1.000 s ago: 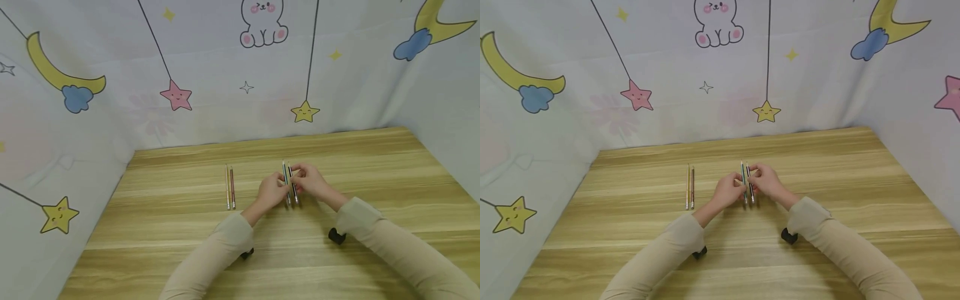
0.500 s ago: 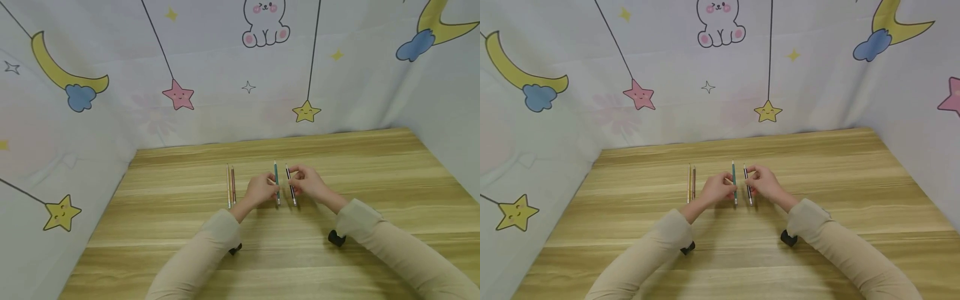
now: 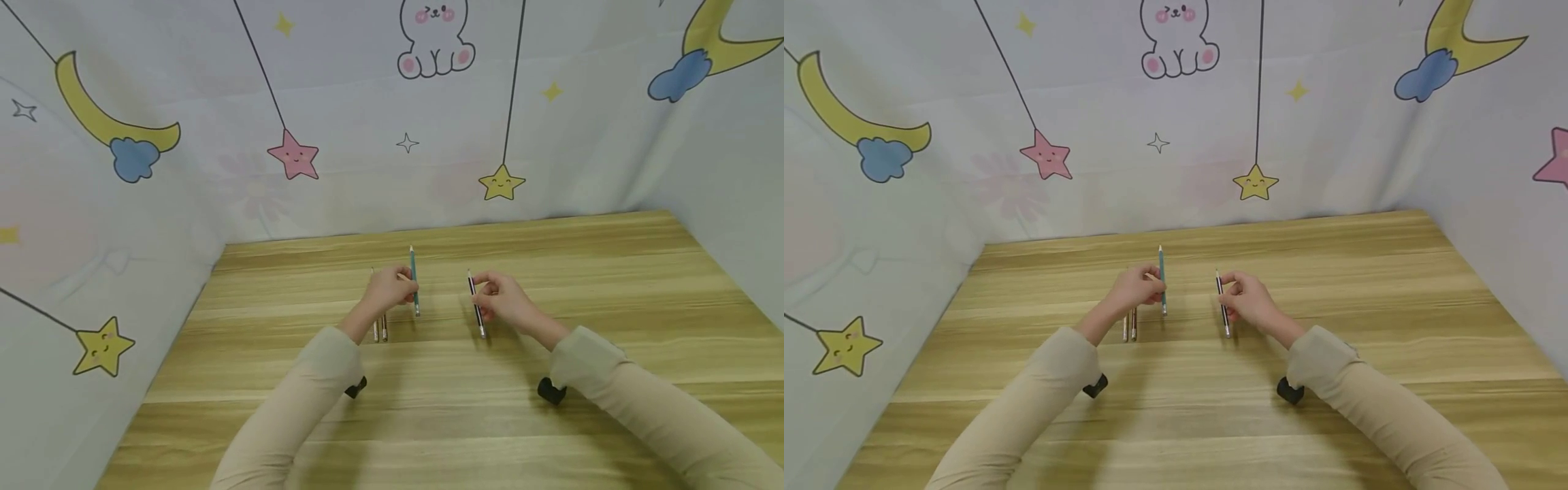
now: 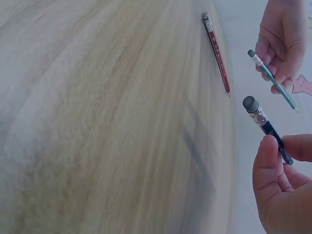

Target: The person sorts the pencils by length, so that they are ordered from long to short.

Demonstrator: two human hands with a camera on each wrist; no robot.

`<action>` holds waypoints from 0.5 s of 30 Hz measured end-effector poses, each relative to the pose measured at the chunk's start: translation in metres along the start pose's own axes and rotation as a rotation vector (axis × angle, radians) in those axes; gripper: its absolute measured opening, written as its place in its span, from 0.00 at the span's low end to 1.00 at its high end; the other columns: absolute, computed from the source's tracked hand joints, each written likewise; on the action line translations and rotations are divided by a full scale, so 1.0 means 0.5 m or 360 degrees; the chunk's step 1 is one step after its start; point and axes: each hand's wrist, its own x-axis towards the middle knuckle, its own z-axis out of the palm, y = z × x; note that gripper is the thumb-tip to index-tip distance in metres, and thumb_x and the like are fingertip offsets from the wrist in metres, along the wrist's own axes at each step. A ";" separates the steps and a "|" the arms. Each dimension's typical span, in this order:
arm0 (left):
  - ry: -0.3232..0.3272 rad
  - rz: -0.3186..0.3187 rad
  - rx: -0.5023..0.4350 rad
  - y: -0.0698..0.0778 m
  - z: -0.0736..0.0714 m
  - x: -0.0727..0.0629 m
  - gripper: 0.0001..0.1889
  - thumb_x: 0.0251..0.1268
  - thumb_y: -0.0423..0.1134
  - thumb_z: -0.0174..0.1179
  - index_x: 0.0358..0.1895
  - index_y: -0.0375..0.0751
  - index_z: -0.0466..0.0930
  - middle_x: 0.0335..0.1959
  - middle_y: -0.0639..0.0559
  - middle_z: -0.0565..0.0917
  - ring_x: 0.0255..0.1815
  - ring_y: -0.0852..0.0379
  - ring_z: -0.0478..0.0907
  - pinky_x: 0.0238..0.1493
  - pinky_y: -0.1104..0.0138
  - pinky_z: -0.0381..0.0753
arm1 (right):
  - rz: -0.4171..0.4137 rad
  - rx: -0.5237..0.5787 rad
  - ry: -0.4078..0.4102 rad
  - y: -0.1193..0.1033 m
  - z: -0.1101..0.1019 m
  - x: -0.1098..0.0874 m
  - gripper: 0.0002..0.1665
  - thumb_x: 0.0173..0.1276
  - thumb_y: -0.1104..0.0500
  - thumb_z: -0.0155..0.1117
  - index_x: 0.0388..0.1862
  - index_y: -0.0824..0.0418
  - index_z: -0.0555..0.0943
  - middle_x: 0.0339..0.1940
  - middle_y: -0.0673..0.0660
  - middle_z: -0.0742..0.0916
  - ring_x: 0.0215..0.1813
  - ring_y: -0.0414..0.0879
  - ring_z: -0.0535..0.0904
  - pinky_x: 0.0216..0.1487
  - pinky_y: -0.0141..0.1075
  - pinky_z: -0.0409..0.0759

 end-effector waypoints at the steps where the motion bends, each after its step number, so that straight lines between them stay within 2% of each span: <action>1: 0.0011 -0.0006 -0.0016 -0.003 -0.007 0.001 0.11 0.56 0.34 0.53 0.42 0.35 0.73 0.28 0.43 0.82 0.32 0.46 0.81 0.37 0.61 0.80 | 0.0001 -0.0003 0.0000 0.000 0.000 0.000 0.21 0.60 0.70 0.53 0.53 0.75 0.64 0.23 0.54 0.75 0.19 0.40 0.72 0.22 0.34 0.76; 8: 0.0106 -0.0074 -0.0010 -0.024 -0.042 0.008 0.09 0.55 0.32 0.53 0.40 0.34 0.74 0.29 0.42 0.82 0.29 0.49 0.81 0.36 0.61 0.80 | 0.0005 -0.0022 0.0008 0.000 0.000 -0.001 0.21 0.60 0.70 0.53 0.52 0.74 0.65 0.23 0.55 0.76 0.19 0.41 0.73 0.22 0.34 0.77; 12: 0.0133 -0.0097 -0.0012 -0.035 -0.050 0.008 0.09 0.54 0.29 0.53 0.38 0.31 0.74 0.31 0.40 0.81 0.24 0.55 0.80 0.36 0.62 0.81 | 0.0007 -0.0019 -0.0004 0.002 0.000 0.000 0.21 0.60 0.71 0.53 0.53 0.75 0.65 0.23 0.55 0.76 0.19 0.41 0.73 0.22 0.35 0.77; 15: 0.0138 -0.0123 0.0034 -0.044 -0.051 0.007 0.10 0.53 0.29 0.54 0.39 0.30 0.74 0.30 0.40 0.81 0.24 0.53 0.80 0.35 0.62 0.81 | 0.0012 -0.0016 -0.0008 0.003 0.000 0.000 0.21 0.60 0.71 0.52 0.53 0.75 0.65 0.23 0.55 0.76 0.18 0.41 0.73 0.22 0.34 0.77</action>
